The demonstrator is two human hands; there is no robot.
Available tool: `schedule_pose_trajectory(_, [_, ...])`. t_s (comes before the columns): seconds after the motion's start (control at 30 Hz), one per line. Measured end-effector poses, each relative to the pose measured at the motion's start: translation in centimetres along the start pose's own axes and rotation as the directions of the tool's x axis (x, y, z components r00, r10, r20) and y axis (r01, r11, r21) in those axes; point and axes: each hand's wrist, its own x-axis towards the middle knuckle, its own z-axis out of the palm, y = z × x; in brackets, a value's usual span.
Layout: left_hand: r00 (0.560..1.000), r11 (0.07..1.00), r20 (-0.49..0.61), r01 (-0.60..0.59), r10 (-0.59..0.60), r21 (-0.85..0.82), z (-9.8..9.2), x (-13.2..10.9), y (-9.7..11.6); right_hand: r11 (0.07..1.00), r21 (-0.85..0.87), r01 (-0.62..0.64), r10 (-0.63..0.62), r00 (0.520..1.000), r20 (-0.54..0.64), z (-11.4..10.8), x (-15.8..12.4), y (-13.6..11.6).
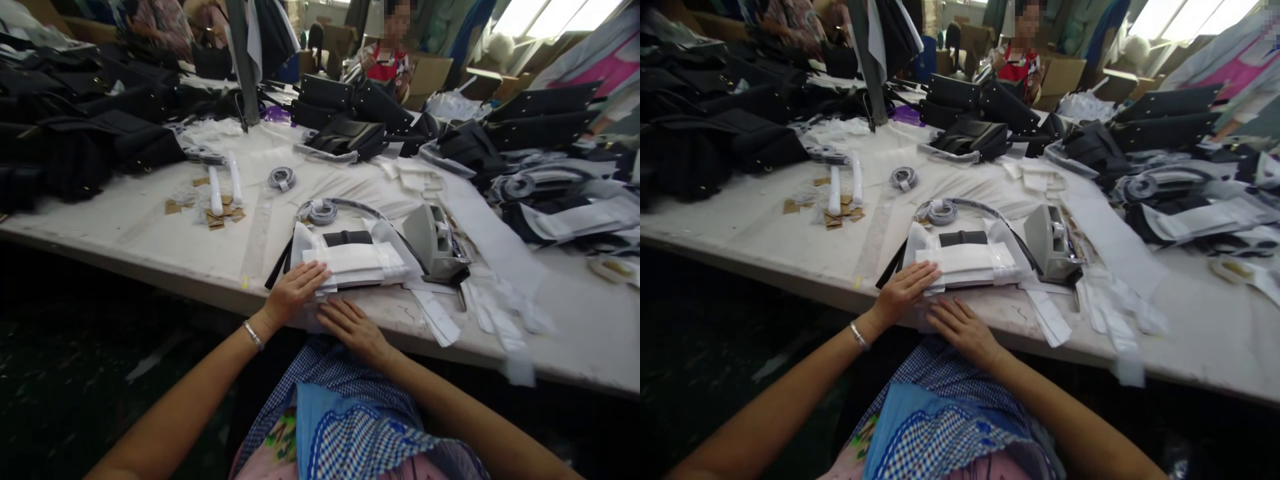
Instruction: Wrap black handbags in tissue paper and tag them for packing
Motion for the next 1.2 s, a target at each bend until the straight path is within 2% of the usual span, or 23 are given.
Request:
schedule_pose_trajectory(0.07, [1.0,1.0,-0.001,-0.001,0.001,0.005,-0.1,0.1,0.1,0.999,-0.04,-0.034,0.033,0.999,-0.02,1.4,0.7,-0.4])
schedule_pose_trajectory(0.17, [1.0,1.0,-0.012,0.003,-0.003,0.023,-0.2,0.3,0.1,0.999,-0.024,-0.045,0.041,0.99,-0.135,2.3,2.2,-0.5])
schedule_pose_trajectory(0.3, [1.0,0.999,-0.014,0.004,-0.004,0.038,-0.3,0.3,0.1,0.995,0.098,-0.009,0.04,0.949,-0.312,2.4,3.4,-0.5])
schedule_pose_trajectory(0.4, [1.0,0.999,-0.01,-0.003,0.003,0.043,-0.2,0.2,0.1,0.973,0.229,0.016,0.072,0.926,-0.371,2.3,2.9,-1.1])
schedule_pose_trajectory(0.5, [1.0,0.999,-0.012,-0.004,0.004,0.053,-0.1,0.1,0.3,0.946,0.323,0.012,0.107,0.931,-0.349,2.3,1.6,-2.0])
schedule_pose_trajectory(0.63, [1.0,0.998,-0.01,-0.003,0.003,0.06,-0.1,0.2,0.4,0.943,0.331,0.016,0.103,0.936,-0.338,1.9,0.5,-2.2])
schedule_pose_trajectory(0.7, [1.0,0.999,-0.015,-0.002,0.002,0.052,-0.1,0.3,0.4,0.94,0.332,0.076,0.022,0.959,-0.283,1.0,0.4,-1.9])
schedule_pose_trajectory(0.77, [1.0,0.999,-0.024,0.005,-0.003,0.043,-0.1,0.3,0.4,0.923,0.357,0.146,-0.091,0.982,-0.165,-0.6,0.5,-1.4])
schedule_pose_trajectory(0.83, [1.0,0.999,-0.028,0.008,-0.007,0.04,-0.1,0.3,0.4,0.907,0.383,0.174,-0.148,0.984,-0.097,-2.3,0.7,-0.9])
schedule_pose_trajectory(0.9, [1.0,0.999,-0.024,0.005,-0.004,0.041,-0.1,0.3,0.4,0.925,0.348,0.155,-0.101,0.98,-0.169,-3.8,1.1,-0.2])
schedule_pose_trajectory(1.0, [1.0,0.999,-0.03,0.003,-0.002,0.034,0.0,0.2,0.3,0.986,0.168,0.017,0.042,0.939,-0.34,-4.6,2.7,1.3])
schedule_pose_trajectory(1.1, [0.999,1.0,-0.043,0.003,-0.003,0.008,0.3,0.1,0.1,0.994,-0.048,-0.097,0.074,0.931,-0.358,-4.2,4.9,3.0])
schedule_pose_trajectory(1.2, [0.999,1.0,-0.032,0.006,-0.006,-0.006,0.4,0.1,-0.1,0.99,-0.129,-0.053,0.006,0.939,-0.344,-3.7,6.5,4.1])
